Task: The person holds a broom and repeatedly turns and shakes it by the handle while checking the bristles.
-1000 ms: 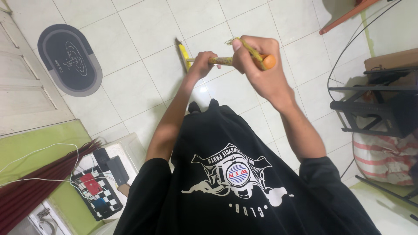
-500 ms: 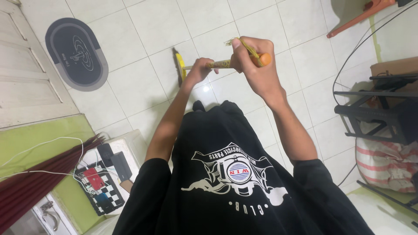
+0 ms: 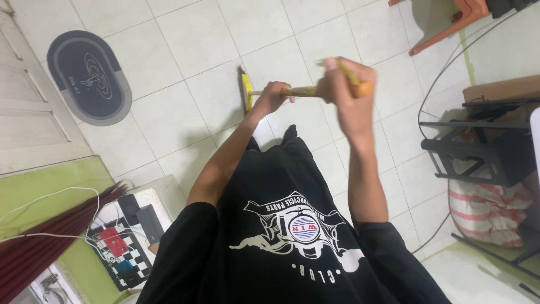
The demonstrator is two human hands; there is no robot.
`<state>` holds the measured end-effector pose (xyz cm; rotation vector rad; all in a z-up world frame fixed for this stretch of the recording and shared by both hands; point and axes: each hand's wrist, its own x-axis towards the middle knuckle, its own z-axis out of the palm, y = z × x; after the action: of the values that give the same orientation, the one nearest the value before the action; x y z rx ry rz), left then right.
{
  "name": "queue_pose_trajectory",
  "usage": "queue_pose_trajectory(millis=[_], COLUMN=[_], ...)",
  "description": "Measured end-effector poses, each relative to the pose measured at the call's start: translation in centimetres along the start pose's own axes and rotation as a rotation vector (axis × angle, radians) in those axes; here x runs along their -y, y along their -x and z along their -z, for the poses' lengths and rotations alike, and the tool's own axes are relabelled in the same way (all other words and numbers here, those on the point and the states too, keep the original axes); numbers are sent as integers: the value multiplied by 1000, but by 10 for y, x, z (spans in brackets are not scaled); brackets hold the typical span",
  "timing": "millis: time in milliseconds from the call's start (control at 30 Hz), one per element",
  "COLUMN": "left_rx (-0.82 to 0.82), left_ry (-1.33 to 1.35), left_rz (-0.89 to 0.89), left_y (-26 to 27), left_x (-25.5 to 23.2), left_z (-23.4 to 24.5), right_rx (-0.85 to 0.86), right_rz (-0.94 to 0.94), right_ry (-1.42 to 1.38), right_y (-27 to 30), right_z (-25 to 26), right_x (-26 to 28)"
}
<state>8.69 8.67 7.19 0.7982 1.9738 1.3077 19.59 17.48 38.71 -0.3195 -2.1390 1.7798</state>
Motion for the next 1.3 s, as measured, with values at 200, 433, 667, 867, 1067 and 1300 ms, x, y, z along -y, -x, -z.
queue_pose_trajectory(millis=[200, 433, 667, 867, 1067, 1300], left_rx=[-75, -226, -382, -592, -530, -478], left_ry=[-68, -256, -326, -372, -324, -243], left_rz=[-65, -53, 7, -220, -150, -71], left_y=[18, 30, 40, 24, 4, -9], left_x=[16, 40, 52, 90, 96, 78], left_z=[18, 54, 103, 139, 196, 253], right_rx=[-58, -14, 13, 102, 86, 122], right_rz=[-28, -36, -44, -4, -32, -20], right_ry=[-99, -237, -369, -405, -452, -426], right_y=[21, 16, -15, -70, -125, -178], right_z=[18, 25, 0, -28, -64, -97], right_x=[-25, -56, -83, -87, -93, -94])
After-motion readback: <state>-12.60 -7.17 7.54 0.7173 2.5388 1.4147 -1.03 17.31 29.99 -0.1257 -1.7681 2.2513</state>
